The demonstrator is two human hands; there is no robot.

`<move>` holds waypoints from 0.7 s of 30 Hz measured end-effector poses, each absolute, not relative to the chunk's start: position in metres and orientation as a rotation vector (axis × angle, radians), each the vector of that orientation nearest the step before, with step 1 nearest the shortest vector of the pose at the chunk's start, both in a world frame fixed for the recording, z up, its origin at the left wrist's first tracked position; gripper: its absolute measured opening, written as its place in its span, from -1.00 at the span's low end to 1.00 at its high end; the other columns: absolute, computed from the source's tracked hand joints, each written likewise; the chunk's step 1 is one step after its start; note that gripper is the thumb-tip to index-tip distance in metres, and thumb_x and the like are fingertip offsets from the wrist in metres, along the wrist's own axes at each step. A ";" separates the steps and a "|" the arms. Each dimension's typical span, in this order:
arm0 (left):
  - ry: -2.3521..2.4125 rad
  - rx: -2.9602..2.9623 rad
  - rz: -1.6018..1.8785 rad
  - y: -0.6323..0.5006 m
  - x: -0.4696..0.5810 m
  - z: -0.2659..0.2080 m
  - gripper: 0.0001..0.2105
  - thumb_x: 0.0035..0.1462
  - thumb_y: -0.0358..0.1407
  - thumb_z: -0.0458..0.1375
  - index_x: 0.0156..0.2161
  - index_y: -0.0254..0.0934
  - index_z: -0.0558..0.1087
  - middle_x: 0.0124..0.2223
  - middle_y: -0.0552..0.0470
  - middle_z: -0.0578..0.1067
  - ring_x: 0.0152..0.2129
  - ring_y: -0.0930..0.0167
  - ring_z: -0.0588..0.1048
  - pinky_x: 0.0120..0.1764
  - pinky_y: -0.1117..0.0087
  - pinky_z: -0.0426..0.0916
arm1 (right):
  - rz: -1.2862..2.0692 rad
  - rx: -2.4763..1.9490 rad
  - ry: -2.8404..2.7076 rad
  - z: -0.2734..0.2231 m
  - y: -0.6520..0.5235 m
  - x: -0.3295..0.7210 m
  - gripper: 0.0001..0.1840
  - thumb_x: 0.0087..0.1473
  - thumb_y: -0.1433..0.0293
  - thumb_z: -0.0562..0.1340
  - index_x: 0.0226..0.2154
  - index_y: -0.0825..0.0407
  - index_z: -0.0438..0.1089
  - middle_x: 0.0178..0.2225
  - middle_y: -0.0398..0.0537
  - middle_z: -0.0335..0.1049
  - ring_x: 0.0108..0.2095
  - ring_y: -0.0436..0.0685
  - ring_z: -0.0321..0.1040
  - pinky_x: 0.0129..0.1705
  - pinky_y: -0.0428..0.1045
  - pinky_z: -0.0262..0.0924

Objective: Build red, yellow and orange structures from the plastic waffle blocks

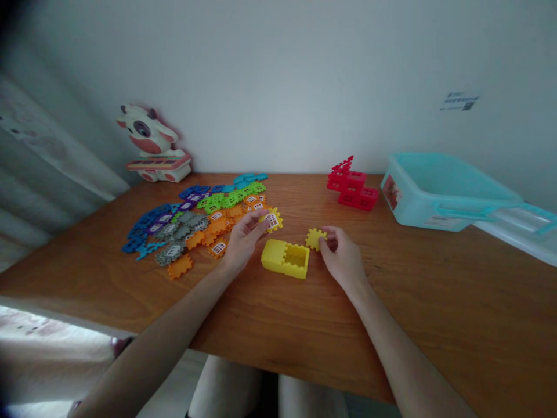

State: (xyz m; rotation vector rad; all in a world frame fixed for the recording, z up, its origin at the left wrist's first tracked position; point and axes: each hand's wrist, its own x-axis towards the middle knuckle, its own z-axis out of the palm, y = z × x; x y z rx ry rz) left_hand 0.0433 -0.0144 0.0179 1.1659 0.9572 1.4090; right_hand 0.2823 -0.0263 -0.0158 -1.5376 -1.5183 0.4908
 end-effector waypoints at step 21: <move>0.876 1.392 1.343 -0.015 0.046 0.008 -0.54 0.10 -0.23 0.34 0.10 -0.20 0.40 -0.06 -0.07 0.62 -0.17 0.36 0.59 -0.10 0.35 0.46 | 0.263 -1.387 -1.682 -0.002 -0.034 0.275 -0.69 0.23 0.12 0.21 -0.16 -0.02 0.50 -0.17 0.11 0.52 -0.25 0.23 0.48 -0.16 0.17 0.40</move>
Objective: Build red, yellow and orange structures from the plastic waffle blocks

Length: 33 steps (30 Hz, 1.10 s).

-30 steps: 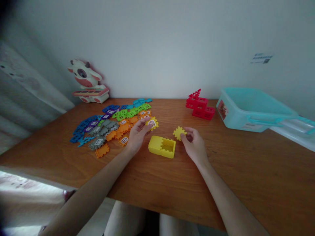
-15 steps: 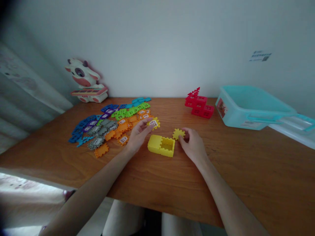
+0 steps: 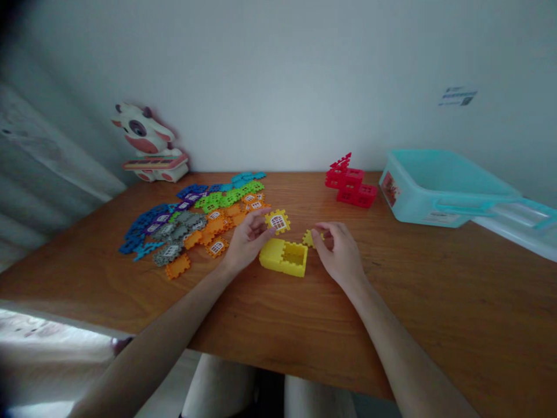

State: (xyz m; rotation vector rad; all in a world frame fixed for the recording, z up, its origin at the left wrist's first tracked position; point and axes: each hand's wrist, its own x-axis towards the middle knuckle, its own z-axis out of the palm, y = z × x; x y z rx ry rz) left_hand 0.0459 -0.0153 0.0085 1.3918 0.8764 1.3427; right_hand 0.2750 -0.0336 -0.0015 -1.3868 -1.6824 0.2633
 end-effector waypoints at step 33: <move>1.115 2.158 0.804 -0.026 0.039 0.005 -0.42 0.07 -0.10 0.35 0.16 -0.21 0.35 0.13 -0.08 0.49 0.05 0.23 0.49 0.17 0.15 0.36 | 0.797 -1.130 -1.016 0.004 -0.030 0.267 -0.56 -0.12 0.09 0.50 -0.28 -0.04 0.42 -0.29 -0.09 0.55 -0.26 0.14 0.52 -0.22 0.04 0.42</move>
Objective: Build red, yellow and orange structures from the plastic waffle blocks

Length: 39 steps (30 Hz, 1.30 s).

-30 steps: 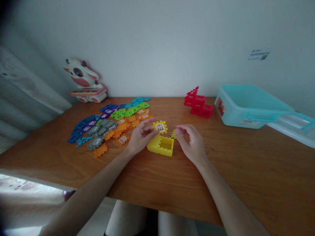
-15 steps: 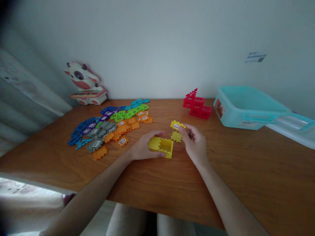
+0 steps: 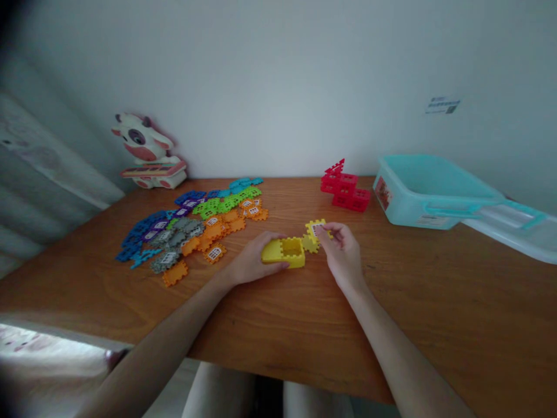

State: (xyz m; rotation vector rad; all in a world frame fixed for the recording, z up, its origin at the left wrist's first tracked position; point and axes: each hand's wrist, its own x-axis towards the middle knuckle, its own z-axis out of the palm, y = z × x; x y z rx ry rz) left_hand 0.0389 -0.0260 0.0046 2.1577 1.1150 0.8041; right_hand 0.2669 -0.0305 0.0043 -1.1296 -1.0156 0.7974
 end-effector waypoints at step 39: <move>1.205 1.861 1.167 -0.022 0.044 0.003 -0.47 0.03 -0.11 0.39 0.08 -0.20 0.38 0.07 -0.06 0.55 -0.05 0.27 0.56 0.02 0.18 0.50 | 0.862 -1.044 -0.922 0.007 -0.033 0.267 -0.49 -0.10 0.15 0.51 -0.10 -0.07 0.45 -0.31 -0.11 0.57 -0.27 0.12 0.54 -0.28 0.00 0.50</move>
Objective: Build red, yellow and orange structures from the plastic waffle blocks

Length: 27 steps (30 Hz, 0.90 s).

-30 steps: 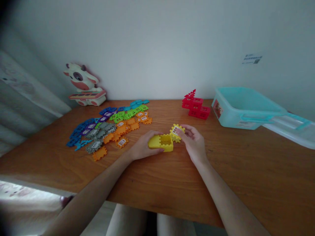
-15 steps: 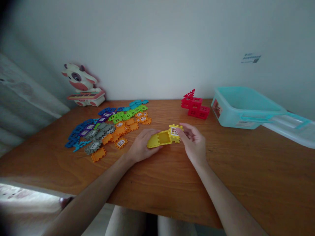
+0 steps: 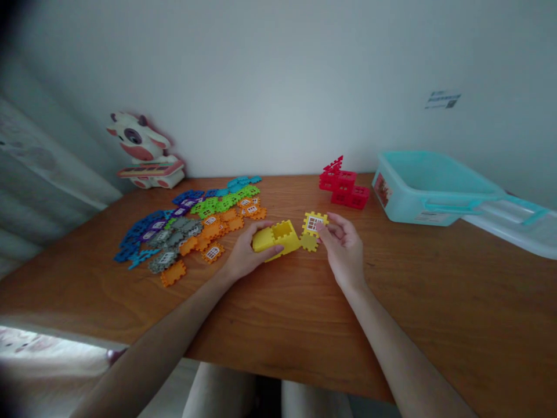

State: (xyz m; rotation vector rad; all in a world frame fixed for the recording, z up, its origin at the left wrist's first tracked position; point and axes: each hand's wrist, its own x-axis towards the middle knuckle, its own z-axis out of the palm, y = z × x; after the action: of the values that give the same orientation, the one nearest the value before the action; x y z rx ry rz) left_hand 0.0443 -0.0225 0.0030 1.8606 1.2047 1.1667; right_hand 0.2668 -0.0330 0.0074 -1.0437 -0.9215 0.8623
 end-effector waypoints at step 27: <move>0.867 2.807 1.032 -0.026 0.039 -0.003 -0.80 0.23 -0.30 0.21 -0.03 -0.20 0.46 0.10 -0.14 0.42 0.04 0.21 0.46 0.07 0.09 0.46 | 0.182 -1.307 -1.864 0.006 -0.047 0.259 -0.75 0.24 0.33 0.18 -0.32 -0.03 0.60 -0.24 0.03 0.52 -0.32 0.15 0.52 -0.30 0.03 0.46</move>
State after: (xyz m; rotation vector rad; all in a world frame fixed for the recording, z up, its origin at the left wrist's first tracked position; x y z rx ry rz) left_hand 0.0386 -0.0256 -0.0026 2.8074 0.8672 1.0317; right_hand 0.2594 -0.0467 0.0057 -1.3073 -1.8639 0.1819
